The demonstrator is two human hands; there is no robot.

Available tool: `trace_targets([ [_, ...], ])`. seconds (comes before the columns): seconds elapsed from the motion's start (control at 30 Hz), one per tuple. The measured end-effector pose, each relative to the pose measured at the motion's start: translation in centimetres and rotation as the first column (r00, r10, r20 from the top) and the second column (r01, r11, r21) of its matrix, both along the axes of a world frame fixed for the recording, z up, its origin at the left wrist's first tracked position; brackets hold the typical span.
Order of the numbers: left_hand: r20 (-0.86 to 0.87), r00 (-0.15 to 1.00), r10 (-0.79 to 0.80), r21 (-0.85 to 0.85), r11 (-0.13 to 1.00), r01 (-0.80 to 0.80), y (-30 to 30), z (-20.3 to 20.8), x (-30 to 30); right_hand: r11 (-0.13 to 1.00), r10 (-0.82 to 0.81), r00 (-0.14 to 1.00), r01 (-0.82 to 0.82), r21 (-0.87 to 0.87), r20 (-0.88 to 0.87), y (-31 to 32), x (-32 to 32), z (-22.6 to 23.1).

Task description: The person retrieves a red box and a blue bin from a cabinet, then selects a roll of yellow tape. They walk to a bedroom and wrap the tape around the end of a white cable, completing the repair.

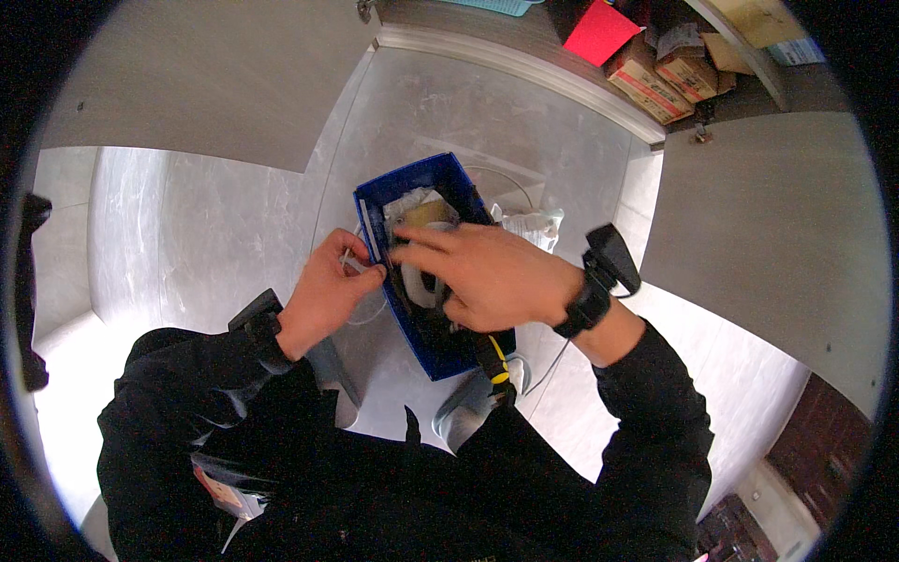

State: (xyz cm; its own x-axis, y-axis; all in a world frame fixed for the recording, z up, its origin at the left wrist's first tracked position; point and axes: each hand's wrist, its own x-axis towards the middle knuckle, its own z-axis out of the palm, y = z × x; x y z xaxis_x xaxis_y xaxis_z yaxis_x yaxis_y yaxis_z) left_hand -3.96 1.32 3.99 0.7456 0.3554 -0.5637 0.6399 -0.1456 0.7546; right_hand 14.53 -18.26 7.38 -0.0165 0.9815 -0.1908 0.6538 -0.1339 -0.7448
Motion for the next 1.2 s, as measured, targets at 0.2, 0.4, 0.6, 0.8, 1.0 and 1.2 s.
trace_targets([
  [0.2,-0.005,1.000,-0.030,0.023,0.999,0.030,0.7,0.1,-0.1,0.981,0.193,0.943,-0.180,-0.070,0.273,1.6,-1.5,-0.6],
  [0.4,0.001,0.999,-0.046,-0.004,0.999,0.046,1.0,-0.2,-0.3,0.979,0.198,0.925,-0.166,-0.121,0.325,-2.3,-2.4,2.0],
  [0.6,-0.061,0.997,-0.043,-0.065,0.997,0.039,1.0,0.0,0.2,0.983,0.166,0.920,-0.128,-0.128,0.354,-2.4,-2.7,2.5],
  [0.8,-0.003,0.999,-0.047,0.003,0.999,0.047,1.0,0.1,0.4,0.979,0.197,0.891,-0.155,-0.133,0.410,-0.6,-3.1,0.8],
  [1.0,0.004,0.997,-0.078,0.031,0.996,0.078,1.0,-0.2,0.4,0.957,0.273,0.894,-0.215,-0.196,0.354,1.7,-2.0,0.5],
  [1.2,-0.012,0.995,-0.098,0.009,0.995,0.098,1.5,-0.1,0.0,0.970,0.241,0.910,-0.238,-0.050,0.338,-1.2,-0.3,1.2],
])
